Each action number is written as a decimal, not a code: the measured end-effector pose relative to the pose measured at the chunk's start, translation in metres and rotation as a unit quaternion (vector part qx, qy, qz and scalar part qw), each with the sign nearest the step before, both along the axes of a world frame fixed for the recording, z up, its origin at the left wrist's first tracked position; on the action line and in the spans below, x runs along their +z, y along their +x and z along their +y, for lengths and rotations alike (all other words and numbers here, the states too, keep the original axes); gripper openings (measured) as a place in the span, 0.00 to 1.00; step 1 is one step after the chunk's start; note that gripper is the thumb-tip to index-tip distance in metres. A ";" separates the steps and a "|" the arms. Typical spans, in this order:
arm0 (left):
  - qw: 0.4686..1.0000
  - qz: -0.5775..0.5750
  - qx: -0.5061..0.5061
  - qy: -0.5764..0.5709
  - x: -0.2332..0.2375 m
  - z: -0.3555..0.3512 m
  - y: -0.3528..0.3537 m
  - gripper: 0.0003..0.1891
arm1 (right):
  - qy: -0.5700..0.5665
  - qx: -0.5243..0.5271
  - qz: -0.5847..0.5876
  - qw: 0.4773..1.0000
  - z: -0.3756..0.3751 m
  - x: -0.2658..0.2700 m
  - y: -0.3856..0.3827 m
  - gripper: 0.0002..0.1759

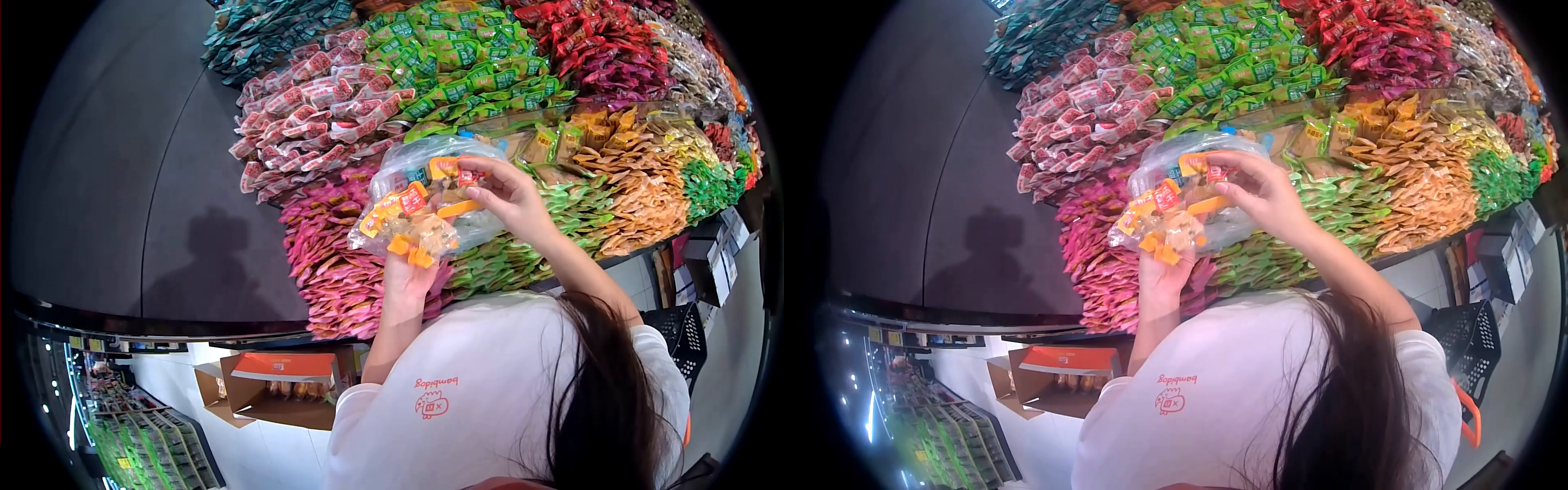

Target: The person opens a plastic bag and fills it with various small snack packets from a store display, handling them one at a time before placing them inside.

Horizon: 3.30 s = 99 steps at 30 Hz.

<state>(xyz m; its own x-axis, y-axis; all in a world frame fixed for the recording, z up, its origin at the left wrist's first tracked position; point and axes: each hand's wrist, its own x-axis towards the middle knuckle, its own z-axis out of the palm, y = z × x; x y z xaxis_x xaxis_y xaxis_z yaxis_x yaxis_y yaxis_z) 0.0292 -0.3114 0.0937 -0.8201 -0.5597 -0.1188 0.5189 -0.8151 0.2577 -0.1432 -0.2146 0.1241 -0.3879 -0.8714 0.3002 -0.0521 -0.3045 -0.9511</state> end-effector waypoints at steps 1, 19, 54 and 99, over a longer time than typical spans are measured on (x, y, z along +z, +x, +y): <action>1.000 0.000 -0.003 -0.015 0.005 0.003 0.000 0.28 | -0.026 -0.006 -0.018 0.999 0.000 0.000 -0.002 0.21; 0.986 -0.154 -0.009 -0.067 -0.001 0.022 0.007 0.20 | 0.002 0.009 -0.031 0.999 -0.004 -0.005 -0.004 0.24; 0.965 -0.204 0.121 -0.111 0.015 0.005 -0.006 0.17 | -0.015 0.148 0.091 0.985 0.000 -0.002 0.016 0.54; 0.871 -0.292 0.346 -0.188 0.004 0.037 0.035 0.12 | 0.114 0.056 -0.273 0.954 0.040 0.037 -0.004 0.15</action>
<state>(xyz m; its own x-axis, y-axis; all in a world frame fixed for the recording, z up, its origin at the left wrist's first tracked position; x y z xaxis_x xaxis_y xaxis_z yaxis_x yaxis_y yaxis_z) 0.0638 -0.2742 0.0977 -0.1307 -0.9859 -0.1046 0.5432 -0.1595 0.8243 -0.1469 -0.1741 0.1614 -0.3325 -0.9352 -0.1218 0.4913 -0.0615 -0.8688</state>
